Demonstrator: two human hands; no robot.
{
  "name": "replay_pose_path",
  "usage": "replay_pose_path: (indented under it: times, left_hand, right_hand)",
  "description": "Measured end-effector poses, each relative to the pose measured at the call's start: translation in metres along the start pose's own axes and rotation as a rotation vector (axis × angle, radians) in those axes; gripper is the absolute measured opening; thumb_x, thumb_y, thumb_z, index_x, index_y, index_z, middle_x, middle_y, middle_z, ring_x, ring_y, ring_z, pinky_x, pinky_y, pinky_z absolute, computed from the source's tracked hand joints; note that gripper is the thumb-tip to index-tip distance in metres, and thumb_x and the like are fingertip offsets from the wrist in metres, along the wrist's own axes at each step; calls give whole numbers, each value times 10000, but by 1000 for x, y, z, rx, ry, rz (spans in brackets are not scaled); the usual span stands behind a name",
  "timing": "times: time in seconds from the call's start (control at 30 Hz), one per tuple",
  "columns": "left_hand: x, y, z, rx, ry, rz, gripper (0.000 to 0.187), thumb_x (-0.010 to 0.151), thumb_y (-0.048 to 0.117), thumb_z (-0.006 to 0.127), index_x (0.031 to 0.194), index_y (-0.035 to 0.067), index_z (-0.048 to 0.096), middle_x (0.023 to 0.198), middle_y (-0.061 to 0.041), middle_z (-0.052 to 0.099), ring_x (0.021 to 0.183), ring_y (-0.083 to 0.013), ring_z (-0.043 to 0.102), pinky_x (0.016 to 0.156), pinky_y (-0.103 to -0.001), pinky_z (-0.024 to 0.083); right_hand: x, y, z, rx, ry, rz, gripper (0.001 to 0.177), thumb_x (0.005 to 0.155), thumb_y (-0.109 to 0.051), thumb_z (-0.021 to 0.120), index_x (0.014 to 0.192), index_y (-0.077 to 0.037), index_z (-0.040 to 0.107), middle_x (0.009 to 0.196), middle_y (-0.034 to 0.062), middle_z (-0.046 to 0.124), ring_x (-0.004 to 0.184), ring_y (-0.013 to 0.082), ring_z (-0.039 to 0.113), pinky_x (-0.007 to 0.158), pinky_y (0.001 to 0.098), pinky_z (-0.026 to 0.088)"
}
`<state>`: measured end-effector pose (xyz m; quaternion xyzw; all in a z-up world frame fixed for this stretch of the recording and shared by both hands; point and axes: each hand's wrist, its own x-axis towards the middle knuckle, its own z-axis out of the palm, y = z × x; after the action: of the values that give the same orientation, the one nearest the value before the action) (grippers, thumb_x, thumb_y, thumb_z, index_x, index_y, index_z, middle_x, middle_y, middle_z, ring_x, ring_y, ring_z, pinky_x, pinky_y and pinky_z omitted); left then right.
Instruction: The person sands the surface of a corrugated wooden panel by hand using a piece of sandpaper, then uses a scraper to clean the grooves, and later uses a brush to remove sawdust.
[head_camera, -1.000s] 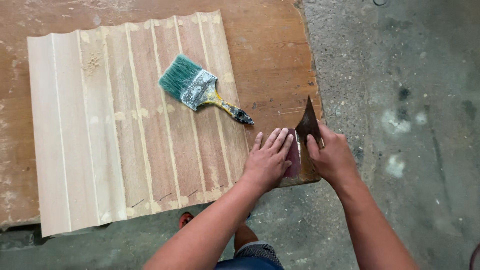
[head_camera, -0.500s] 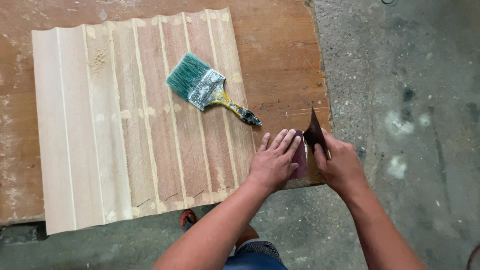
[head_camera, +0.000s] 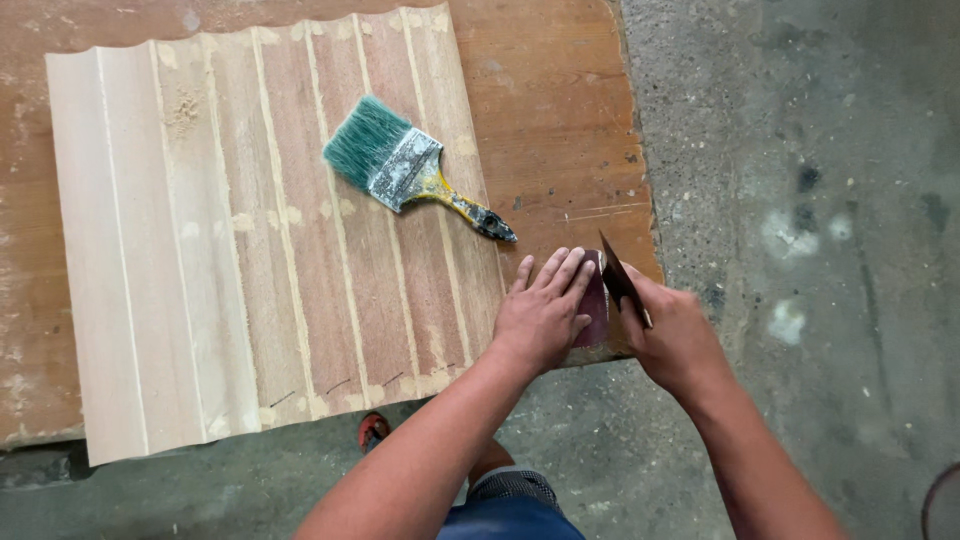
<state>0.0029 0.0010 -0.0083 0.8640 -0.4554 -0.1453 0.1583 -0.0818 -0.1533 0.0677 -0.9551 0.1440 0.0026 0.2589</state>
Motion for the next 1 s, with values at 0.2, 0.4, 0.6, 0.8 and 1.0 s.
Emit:
replay_pose_path:
  times: [0.2, 0.4, 0.6, 0.8, 1.0]
  left_hand:
    - [0, 1, -4, -3, -6, -3, 742, 936, 438, 630, 1579, 153, 392, 1651, -89, 347, 1548, -243, 282, 1241, -559, 200]
    - [1, 0, -5, -5, -7, -4, 741, 933, 440, 639, 1574, 156, 400, 1649, -88, 351, 1547, -242, 286, 1239, -563, 206]
    - [1, 1, -4, 1, -12, -1, 743, 933, 438, 644, 1574, 153, 399, 1650, -91, 344, 1544, -247, 289, 1231, -568, 222]
    - [5, -3, 18, 62, 50, 3, 753, 928, 467, 612, 1581, 178, 370, 1669, -46, 304, 1547, -215, 264, 1228, -551, 207]
    - [1, 3, -1, 32, -43, 8, 737, 968, 457, 537, 1598, 153, 303, 1684, -61, 239, 1560, -230, 198, 1230, -557, 162]
  right_hand:
    - [-11, 2, 1, 4, 12, 2, 478, 926, -169, 596, 1402, -178, 644, 1149, 122, 763, 1032, 350, 717, 874, 488, 586]
    - [-24, 13, 5, 27, -2, 49, 466, 932, -168, 596, 1394, -182, 653, 1176, 103, 759, 1059, 337, 713, 881, 477, 587]
    - [-39, -1, -1, 18, 0, 106, 373, 934, -202, 615, 1293, -157, 706, 968, 138, 776, 951, 368, 725, 818, 511, 585]
    - [-69, 6, -15, 0, -200, 396, 240, 940, -298, 606, 1075, -150, 738, 806, 115, 762, 807, 326, 710, 724, 445, 526]
    - [-45, 11, -34, 40, -89, 468, 322, 979, -339, 657, 867, -42, 714, 708, 157, 696, 685, 328, 647, 612, 428, 504]
